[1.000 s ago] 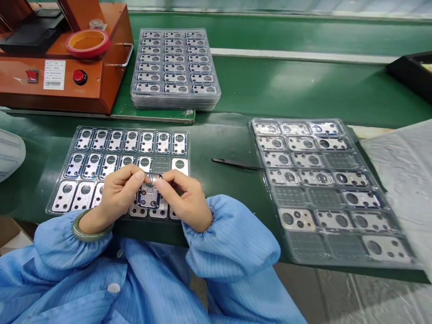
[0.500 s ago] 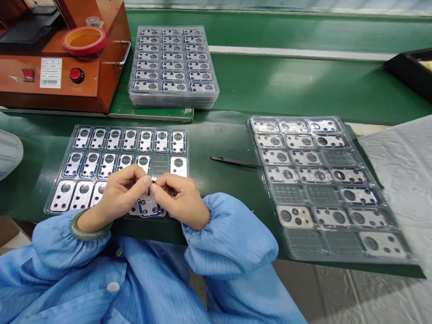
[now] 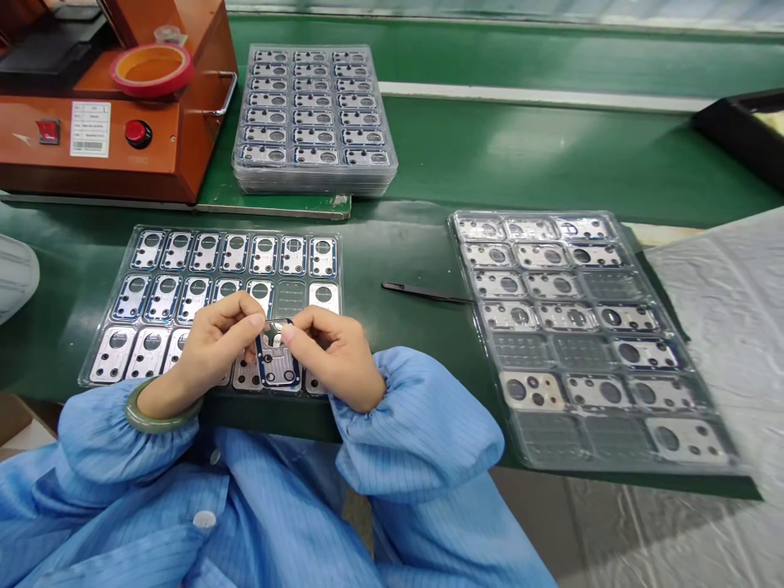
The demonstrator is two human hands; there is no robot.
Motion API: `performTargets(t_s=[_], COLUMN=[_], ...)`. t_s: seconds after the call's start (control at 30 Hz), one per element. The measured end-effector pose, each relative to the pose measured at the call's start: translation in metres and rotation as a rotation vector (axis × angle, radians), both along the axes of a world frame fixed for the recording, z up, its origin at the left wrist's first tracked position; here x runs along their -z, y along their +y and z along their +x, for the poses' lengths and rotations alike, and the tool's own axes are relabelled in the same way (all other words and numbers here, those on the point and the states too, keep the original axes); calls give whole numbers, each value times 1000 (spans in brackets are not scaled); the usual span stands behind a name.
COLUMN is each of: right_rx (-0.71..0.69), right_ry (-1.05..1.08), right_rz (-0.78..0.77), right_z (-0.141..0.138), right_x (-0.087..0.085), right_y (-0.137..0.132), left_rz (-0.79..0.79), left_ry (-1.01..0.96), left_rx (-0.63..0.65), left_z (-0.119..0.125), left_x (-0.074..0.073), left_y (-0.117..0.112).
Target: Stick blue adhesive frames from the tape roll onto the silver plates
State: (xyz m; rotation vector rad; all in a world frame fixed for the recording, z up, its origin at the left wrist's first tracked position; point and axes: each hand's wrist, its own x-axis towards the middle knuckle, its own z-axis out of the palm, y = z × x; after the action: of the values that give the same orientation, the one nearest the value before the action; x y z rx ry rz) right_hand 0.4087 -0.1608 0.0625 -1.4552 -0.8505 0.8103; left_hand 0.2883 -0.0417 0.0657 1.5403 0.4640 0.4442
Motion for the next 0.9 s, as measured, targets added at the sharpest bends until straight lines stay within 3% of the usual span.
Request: performTargets(t_s=[0.13, 0.43, 0.63, 0.9], right_rx=[-8, 51, 78, -11], right_ry=[18, -64, -95, -38], right_rz=[-17, 18, 4, -53], right_z=[1, 4, 3, 4], right_x=[0, 5, 5, 3], right_y=[0, -2, -1, 1], left_rz=[57, -97, -28, 65], left_ry=[-15, 41, 23, -74], left_rx=[-12, 63, 24, -312], left_z=[3, 0, 2, 5], left_x=[-3, -1, 1, 5], left_y=[-2, 1, -1, 2])
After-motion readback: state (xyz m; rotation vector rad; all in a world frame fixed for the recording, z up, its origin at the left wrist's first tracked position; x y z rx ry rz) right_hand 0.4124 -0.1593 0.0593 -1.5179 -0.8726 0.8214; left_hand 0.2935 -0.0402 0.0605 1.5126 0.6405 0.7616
